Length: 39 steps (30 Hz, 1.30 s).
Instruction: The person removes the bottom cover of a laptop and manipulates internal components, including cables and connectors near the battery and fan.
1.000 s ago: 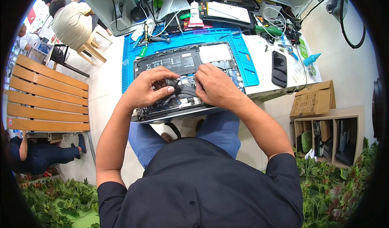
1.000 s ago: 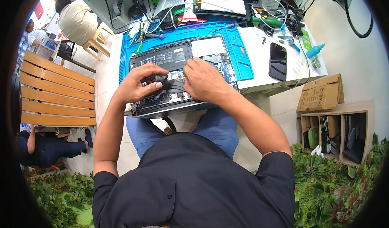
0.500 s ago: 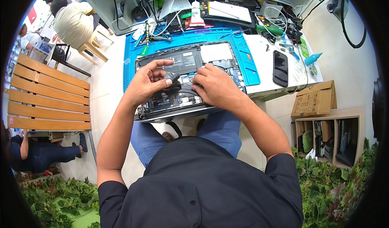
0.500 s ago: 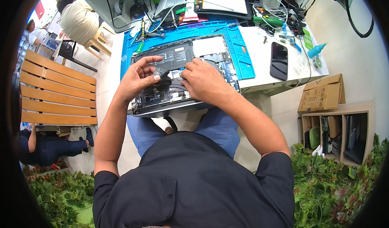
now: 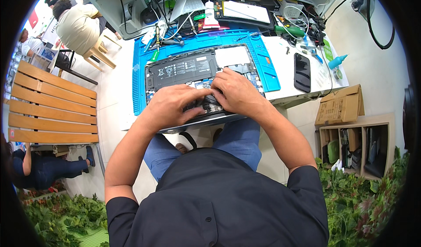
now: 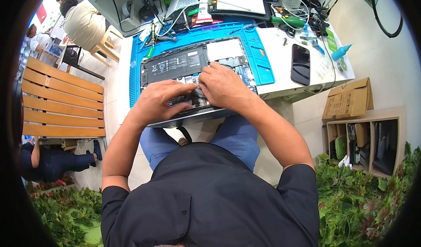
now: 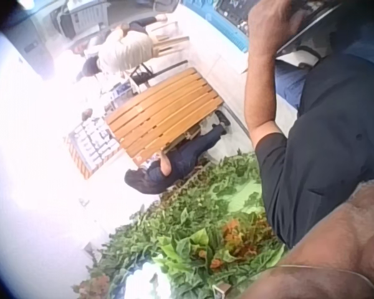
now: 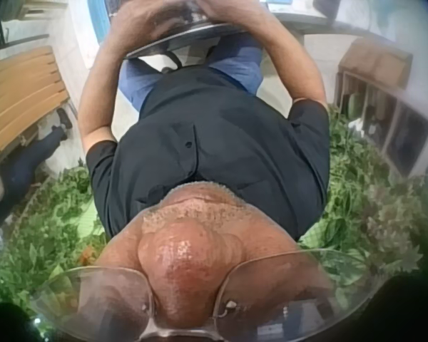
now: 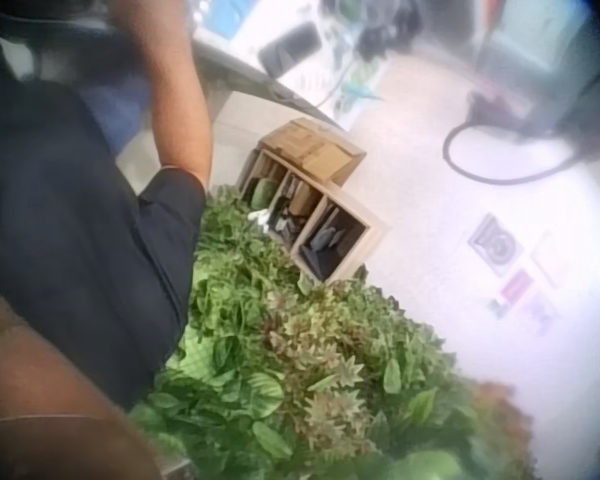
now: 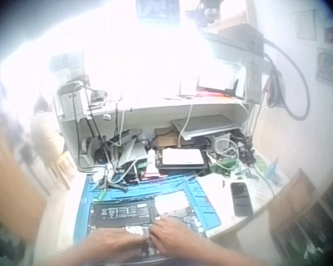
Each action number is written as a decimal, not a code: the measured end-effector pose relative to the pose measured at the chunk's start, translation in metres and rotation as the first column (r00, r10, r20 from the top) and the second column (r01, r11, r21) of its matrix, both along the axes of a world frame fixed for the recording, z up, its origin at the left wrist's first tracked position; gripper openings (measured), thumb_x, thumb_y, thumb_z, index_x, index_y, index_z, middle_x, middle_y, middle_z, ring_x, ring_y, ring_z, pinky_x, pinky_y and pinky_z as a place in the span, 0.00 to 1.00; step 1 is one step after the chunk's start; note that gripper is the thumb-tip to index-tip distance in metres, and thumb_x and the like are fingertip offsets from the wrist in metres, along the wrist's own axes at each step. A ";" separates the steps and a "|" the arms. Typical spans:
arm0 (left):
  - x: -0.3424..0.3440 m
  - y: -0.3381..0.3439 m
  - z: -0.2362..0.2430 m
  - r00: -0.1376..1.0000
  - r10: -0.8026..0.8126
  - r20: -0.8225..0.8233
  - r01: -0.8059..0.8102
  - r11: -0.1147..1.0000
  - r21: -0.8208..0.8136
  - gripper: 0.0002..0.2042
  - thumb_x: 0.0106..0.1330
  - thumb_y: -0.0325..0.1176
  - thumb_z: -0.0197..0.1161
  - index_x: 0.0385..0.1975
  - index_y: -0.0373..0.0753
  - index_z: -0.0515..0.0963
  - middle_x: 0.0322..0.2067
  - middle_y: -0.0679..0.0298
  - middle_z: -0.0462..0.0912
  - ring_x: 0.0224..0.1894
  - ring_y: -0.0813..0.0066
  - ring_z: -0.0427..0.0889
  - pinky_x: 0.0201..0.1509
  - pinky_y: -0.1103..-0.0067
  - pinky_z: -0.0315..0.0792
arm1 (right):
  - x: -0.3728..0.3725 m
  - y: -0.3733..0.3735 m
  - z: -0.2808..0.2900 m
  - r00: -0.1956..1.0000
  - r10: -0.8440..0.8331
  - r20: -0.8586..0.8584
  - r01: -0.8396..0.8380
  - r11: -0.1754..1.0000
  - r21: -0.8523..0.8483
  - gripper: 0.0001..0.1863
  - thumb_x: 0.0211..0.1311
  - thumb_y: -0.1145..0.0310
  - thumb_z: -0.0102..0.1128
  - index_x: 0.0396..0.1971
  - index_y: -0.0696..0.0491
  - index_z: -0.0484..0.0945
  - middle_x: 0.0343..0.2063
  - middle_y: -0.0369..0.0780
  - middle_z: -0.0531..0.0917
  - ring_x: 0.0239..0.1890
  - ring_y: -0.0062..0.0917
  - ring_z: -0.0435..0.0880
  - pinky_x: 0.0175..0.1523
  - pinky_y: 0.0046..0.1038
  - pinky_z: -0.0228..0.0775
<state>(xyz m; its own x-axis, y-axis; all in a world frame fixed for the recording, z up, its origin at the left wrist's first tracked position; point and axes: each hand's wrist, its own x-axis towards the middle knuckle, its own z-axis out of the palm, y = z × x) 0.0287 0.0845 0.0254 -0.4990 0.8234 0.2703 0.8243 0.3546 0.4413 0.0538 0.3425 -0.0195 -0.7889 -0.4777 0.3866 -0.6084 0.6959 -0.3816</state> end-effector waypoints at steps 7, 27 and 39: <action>0.009 0.000 0.002 1.000 -0.012 0.012 0.011 0.999 0.050 0.24 0.68 0.31 0.74 0.65 0.43 0.82 0.50 0.56 0.91 0.50 0.56 0.91 0.55 0.66 0.84 | -0.006 0.006 -0.002 0.994 0.010 0.110 0.003 0.993 -0.116 0.04 0.65 0.72 0.68 0.34 0.57 0.85 0.36 0.44 0.85 0.46 0.42 0.84 0.55 0.41 0.79; -0.056 0.026 0.000 0.995 0.082 0.058 -0.066 0.969 -0.240 0.10 0.61 0.25 0.73 0.42 0.42 0.91 0.37 0.59 0.88 0.42 0.54 0.89 0.48 0.62 0.80 | -0.004 -0.009 -0.016 0.999 -0.009 -0.048 0.008 1.000 -0.028 0.08 0.56 0.72 0.69 0.34 0.58 0.81 0.34 0.44 0.81 0.43 0.41 0.81 0.51 0.40 0.79; -0.096 0.059 0.025 0.980 -0.130 0.151 0.192 0.814 -0.548 0.09 0.56 0.25 0.74 0.36 0.44 0.90 0.31 0.63 0.86 0.41 0.59 0.88 0.44 0.62 0.78 | 0.002 -0.014 -0.009 0.993 -0.089 0.080 0.090 0.996 -0.012 0.09 0.63 0.68 0.67 0.36 0.59 0.84 0.38 0.46 0.85 0.47 0.41 0.83 0.57 0.41 0.80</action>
